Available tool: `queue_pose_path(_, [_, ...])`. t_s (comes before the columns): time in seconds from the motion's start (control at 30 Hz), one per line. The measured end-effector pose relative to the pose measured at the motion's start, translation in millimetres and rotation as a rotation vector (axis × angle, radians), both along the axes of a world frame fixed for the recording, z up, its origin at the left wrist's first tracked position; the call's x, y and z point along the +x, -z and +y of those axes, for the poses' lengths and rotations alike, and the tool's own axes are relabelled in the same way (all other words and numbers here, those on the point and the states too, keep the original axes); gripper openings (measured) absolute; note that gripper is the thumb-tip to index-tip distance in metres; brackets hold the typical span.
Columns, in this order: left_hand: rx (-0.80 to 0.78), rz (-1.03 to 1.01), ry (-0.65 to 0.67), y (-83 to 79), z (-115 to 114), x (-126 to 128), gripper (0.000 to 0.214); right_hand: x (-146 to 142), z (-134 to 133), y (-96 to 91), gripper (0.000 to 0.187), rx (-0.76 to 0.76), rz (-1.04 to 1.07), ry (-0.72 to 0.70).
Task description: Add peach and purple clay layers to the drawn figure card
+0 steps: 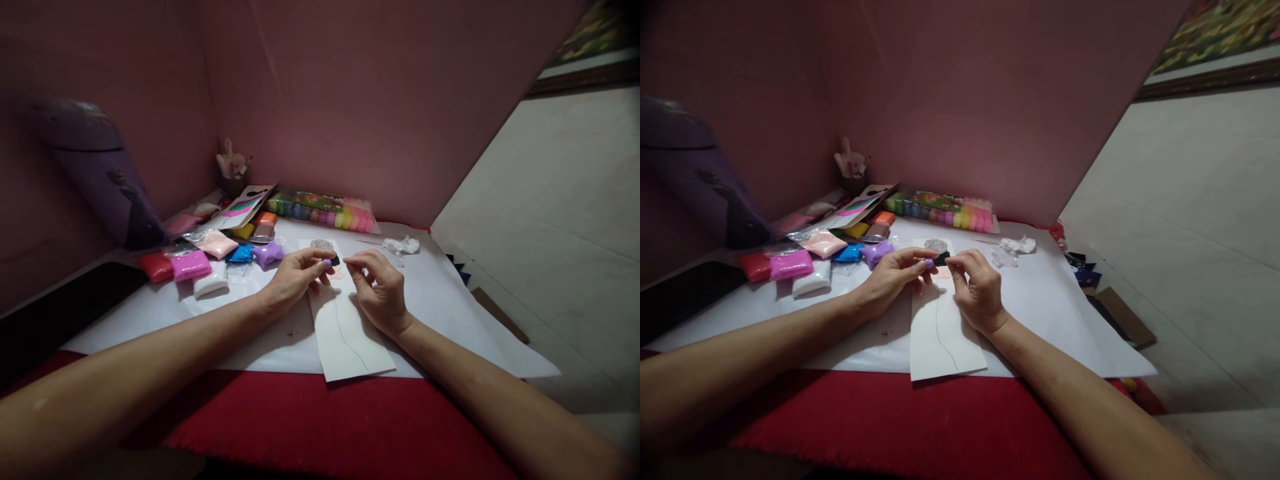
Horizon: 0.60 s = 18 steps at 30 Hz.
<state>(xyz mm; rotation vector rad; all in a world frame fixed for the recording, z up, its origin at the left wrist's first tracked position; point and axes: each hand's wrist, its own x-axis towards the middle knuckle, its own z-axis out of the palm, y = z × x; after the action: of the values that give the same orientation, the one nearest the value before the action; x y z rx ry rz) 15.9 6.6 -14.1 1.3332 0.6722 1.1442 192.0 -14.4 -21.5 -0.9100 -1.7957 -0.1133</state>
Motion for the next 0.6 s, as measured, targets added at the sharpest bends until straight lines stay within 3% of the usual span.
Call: queue_pose_path(0.6, [-0.037, 0.021, -0.017, -2.6, -3.2, 0.1, 0.033, -0.5, -1.4, -0.7, 0.014, -0.039, 0.014, 0.016])
